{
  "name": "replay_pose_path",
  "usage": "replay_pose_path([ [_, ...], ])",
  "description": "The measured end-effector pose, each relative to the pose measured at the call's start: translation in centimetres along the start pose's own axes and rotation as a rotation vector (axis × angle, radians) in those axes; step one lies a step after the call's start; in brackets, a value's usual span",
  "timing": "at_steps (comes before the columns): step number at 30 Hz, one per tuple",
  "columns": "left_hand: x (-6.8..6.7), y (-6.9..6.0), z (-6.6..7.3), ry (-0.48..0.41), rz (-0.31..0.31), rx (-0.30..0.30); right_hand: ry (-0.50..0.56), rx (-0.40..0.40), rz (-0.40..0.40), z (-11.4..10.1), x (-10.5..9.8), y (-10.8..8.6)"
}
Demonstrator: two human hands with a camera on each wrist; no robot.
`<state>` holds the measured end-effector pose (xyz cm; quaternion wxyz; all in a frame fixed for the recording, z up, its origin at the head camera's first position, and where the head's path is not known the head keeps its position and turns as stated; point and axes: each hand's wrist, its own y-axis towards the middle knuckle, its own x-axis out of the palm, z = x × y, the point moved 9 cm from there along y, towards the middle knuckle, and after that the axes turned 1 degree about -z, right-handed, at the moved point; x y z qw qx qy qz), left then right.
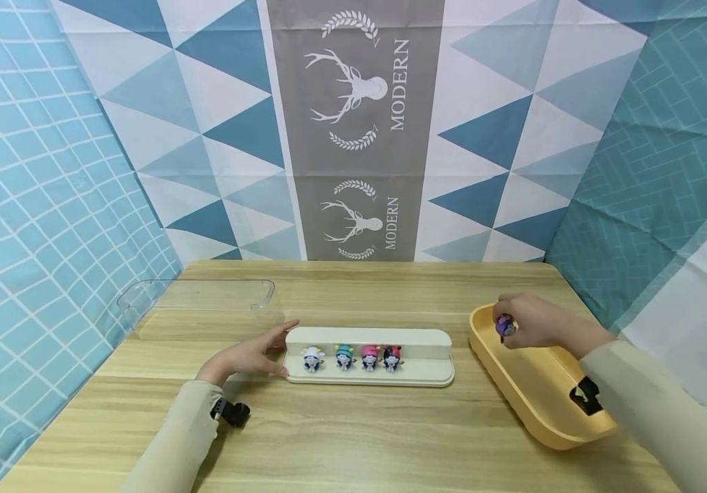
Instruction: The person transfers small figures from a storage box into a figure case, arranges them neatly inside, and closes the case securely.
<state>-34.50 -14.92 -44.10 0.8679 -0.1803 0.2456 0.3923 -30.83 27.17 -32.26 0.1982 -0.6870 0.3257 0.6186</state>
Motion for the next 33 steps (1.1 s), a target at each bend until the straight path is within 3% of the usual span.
replay_pose_path([
  [7,0.0,0.0,0.0,-0.008,-0.003,0.003,0.119,0.16,0.032,0.8,0.1,0.5],
  [17,0.0,-0.1,0.1,-0.006,0.0,0.001,0.288,0.218,0.182,1.0,-0.5,0.8],
  [24,0.1,-0.1,0.0,-0.002,0.003,-0.005,0.293,0.266,0.285,1.2,-0.8,0.9],
  [33,0.1,-0.1,0.1,-0.009,0.0,-0.006,0.331,0.358,0.334,0.9,-0.9,1.3],
])
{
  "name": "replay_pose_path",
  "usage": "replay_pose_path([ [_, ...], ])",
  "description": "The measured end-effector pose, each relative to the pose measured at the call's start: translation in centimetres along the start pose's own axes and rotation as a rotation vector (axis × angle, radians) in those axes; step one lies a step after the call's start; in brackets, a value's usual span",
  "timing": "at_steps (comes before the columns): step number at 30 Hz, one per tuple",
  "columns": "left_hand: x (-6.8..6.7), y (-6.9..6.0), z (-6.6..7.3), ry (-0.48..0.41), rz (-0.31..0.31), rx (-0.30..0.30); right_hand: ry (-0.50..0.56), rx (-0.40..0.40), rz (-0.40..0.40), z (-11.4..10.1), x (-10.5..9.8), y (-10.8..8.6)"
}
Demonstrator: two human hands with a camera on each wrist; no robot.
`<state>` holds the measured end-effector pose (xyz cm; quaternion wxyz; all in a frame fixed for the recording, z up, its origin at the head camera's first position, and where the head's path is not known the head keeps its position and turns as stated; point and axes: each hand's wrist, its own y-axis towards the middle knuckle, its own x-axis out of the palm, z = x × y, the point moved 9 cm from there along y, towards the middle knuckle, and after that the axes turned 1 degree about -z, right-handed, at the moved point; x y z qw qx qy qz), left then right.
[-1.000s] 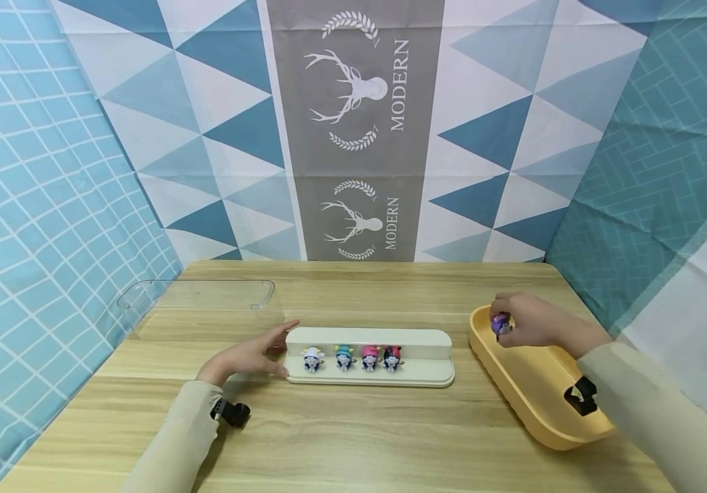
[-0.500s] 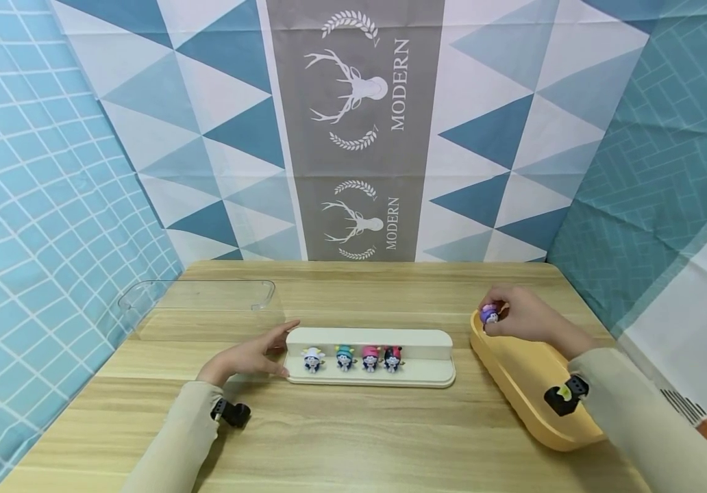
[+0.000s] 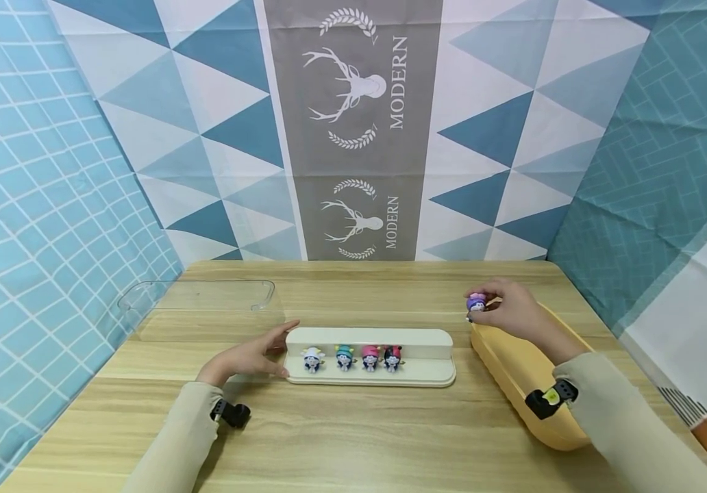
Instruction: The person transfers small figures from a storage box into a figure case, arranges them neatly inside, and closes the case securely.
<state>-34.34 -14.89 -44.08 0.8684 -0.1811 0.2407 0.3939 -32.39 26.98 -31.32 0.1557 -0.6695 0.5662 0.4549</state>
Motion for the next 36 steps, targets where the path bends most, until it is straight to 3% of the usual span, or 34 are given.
replay_pose_path([
  [10,-0.1,0.0,0.1,-0.007,-0.012,0.017,0.16,0.046,0.041,-1.2,1.1,-0.3],
  [22,-0.1,0.0,0.1,-0.018,-0.018,0.03,0.124,0.007,0.136,-2.5,1.6,-0.6],
  [31,-0.2,0.0,0.2,-0.019,-0.01,0.034,0.117,0.045,0.17,-2.4,2.8,-0.8],
  [36,-0.1,0.0,0.1,-0.012,-0.008,0.021,0.145,0.07,0.152,-2.4,4.1,-0.9],
])
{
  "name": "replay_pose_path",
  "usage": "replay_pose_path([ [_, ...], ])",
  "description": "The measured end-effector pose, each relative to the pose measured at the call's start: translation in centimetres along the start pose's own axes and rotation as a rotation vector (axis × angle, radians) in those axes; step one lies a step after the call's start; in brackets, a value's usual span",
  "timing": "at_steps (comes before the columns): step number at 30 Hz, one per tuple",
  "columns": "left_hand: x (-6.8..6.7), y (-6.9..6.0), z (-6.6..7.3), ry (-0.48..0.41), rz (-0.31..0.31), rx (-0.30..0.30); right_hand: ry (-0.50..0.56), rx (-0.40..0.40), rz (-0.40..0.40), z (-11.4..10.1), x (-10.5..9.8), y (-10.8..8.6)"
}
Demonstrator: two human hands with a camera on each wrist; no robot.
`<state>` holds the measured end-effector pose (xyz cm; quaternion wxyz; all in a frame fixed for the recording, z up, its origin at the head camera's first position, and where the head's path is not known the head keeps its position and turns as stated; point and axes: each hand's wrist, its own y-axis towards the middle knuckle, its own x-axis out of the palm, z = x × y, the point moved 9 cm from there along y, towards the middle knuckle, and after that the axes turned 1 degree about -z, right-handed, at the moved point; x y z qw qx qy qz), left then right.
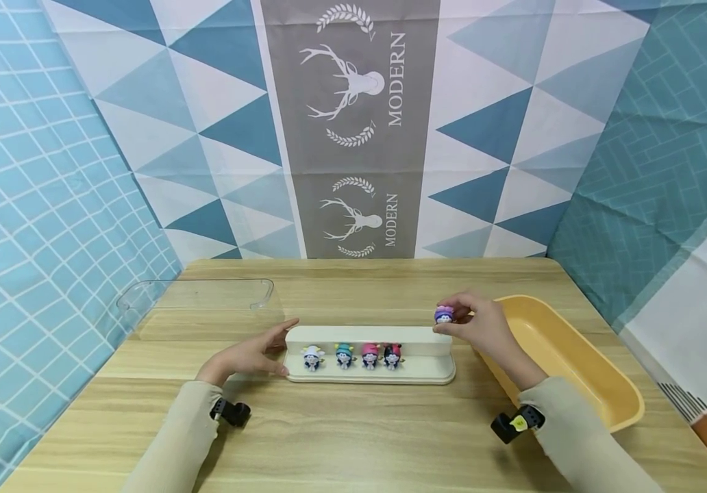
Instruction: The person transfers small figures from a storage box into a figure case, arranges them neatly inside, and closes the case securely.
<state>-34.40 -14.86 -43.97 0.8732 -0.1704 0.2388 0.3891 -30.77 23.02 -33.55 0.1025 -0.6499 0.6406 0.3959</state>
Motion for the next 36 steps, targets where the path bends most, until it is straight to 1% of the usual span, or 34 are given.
replay_pose_path([
  [6,0.1,0.0,0.1,-0.002,0.0,-0.002,0.009,0.003,-0.022,-0.2,1.5,-0.4],
  [13,0.1,0.0,0.0,-0.013,-0.007,0.011,0.003,-0.065,-0.068,-0.5,3.6,-0.9],
  [17,0.1,0.0,-0.1,-0.022,-0.01,0.015,-0.029,-0.084,-0.102,-0.5,4.8,-1.0],
  [19,0.1,0.0,-0.2,-0.022,-0.011,0.016,-0.057,-0.077,-0.126,-0.4,5.4,-1.1],
  [22,0.1,0.0,-0.1,-0.018,-0.012,0.021,-0.121,-0.086,-0.156,-0.4,6.1,-1.3],
  [24,0.1,0.0,0.0,-0.014,-0.011,0.023,-0.173,-0.107,-0.165,-0.4,6.6,-1.5],
  [27,0.1,-0.1,0.1,-0.014,-0.008,0.019,-0.212,-0.171,-0.166,-0.8,7.1,-1.7],
  [30,0.1,-0.1,0.1,-0.013,-0.006,0.012,-0.223,-0.25,-0.152,-1.5,7.5,-2.0],
  [36,0.1,0.0,0.0,-0.007,-0.005,-0.002,-0.338,-0.458,-0.078,-3.2,7.9,-2.7],
])
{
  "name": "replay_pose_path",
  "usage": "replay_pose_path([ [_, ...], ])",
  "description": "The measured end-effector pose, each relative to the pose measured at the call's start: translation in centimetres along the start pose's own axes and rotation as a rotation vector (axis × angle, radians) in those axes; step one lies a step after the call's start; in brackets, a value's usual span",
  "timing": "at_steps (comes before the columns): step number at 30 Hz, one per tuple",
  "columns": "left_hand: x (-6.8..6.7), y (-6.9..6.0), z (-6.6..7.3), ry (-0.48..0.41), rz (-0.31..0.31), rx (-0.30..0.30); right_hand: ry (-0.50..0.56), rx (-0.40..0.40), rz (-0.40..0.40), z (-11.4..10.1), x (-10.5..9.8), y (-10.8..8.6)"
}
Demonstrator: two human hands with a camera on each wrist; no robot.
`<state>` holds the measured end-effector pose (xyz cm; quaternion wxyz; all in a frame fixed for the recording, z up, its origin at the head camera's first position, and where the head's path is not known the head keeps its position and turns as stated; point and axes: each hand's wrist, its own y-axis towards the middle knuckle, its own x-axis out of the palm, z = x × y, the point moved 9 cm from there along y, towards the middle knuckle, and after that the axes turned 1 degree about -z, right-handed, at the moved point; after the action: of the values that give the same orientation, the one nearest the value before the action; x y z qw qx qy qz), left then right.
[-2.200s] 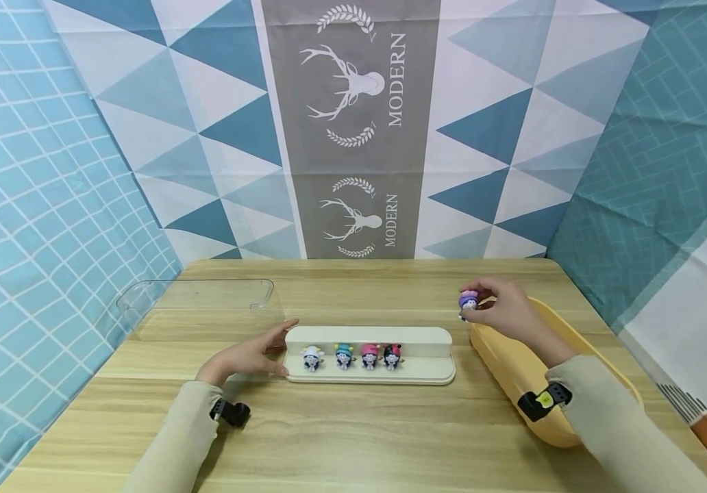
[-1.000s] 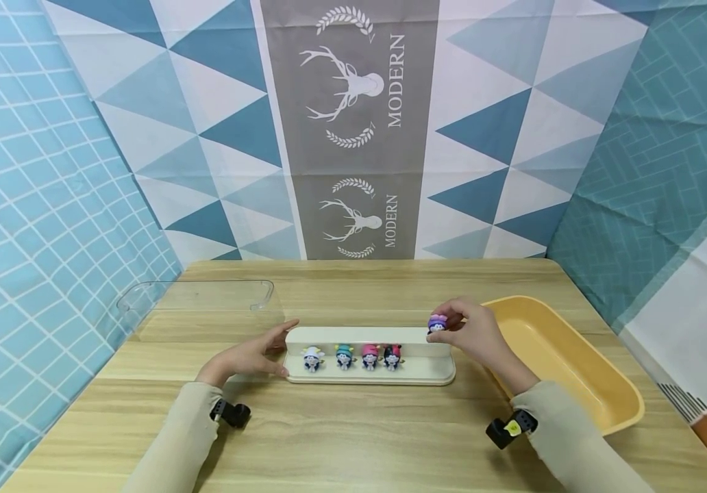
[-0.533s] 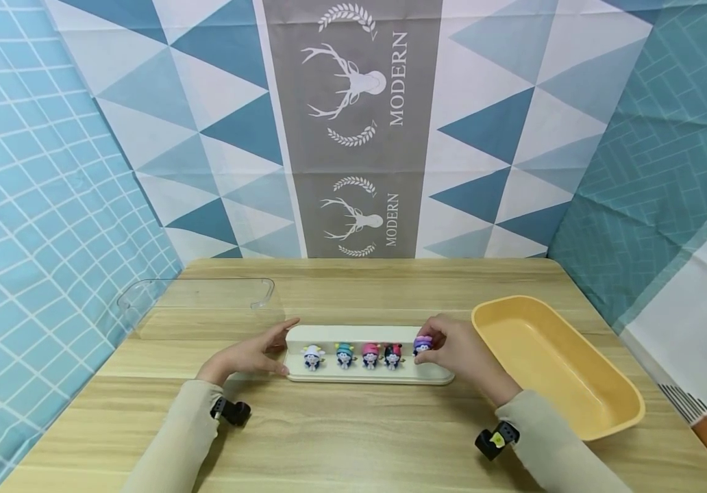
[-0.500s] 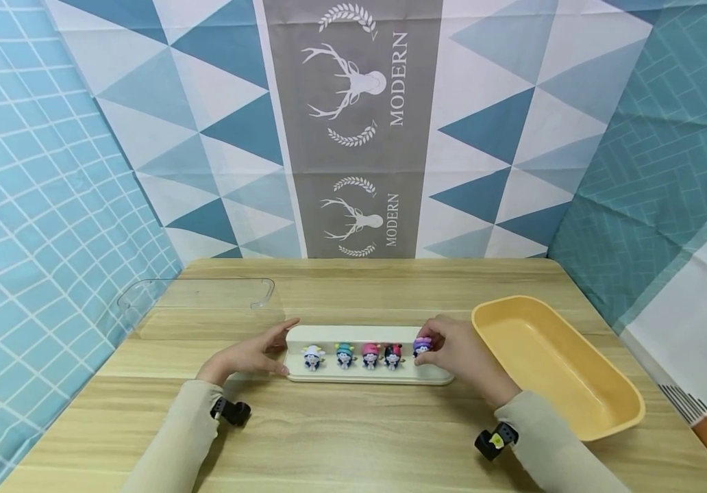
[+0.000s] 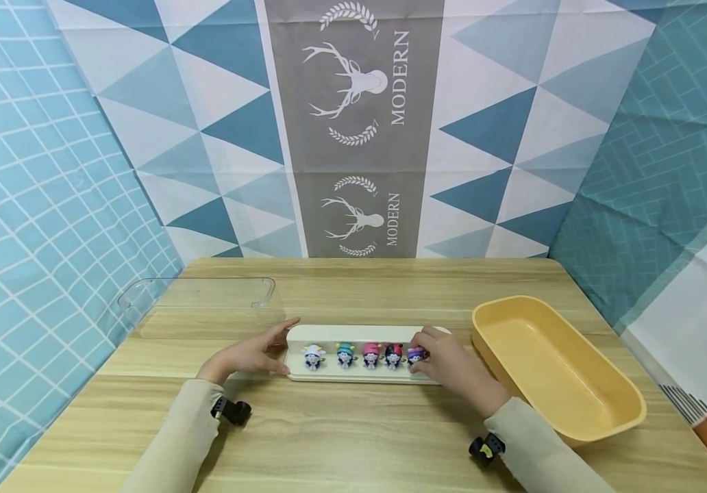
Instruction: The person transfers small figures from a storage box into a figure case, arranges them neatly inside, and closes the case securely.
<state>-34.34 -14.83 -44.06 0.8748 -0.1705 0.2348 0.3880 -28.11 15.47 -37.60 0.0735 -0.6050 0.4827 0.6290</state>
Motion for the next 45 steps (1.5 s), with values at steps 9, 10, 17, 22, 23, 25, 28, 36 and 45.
replay_pose_path([
  [9,0.09,0.07,0.0,0.004,-0.008,0.0,-0.039,-0.07,0.062,-0.63,0.19,-0.41],
  [10,0.09,0.06,0.02,0.001,-0.008,0.001,-0.041,-0.071,0.066,-0.64,0.16,-0.43],
  [17,0.0,-0.08,0.12,-0.008,0.003,0.001,-0.071,-0.042,0.048,-0.38,0.22,-0.42],
  [22,0.04,-0.09,0.13,-0.003,0.002,0.0,-0.183,-0.072,0.021,-0.74,0.14,-0.33],
  [23,0.06,-0.08,0.12,-0.003,0.002,0.0,-0.203,-0.078,0.019,-0.8,0.11,-0.34],
  [25,0.07,-0.05,0.08,-0.003,0.002,0.0,-0.223,-0.08,0.009,-0.83,0.15,-0.34],
  [28,0.05,-0.04,0.03,-0.002,0.002,0.006,-0.233,-0.07,-0.013,-0.73,0.27,-0.35],
  [36,-0.02,0.04,-0.23,0.01,0.001,0.017,-0.238,-0.017,-0.07,-0.34,0.52,-0.43],
  [45,0.0,-0.01,-0.28,0.009,0.002,0.008,-0.274,0.015,-0.068,-0.18,0.1,-0.41],
])
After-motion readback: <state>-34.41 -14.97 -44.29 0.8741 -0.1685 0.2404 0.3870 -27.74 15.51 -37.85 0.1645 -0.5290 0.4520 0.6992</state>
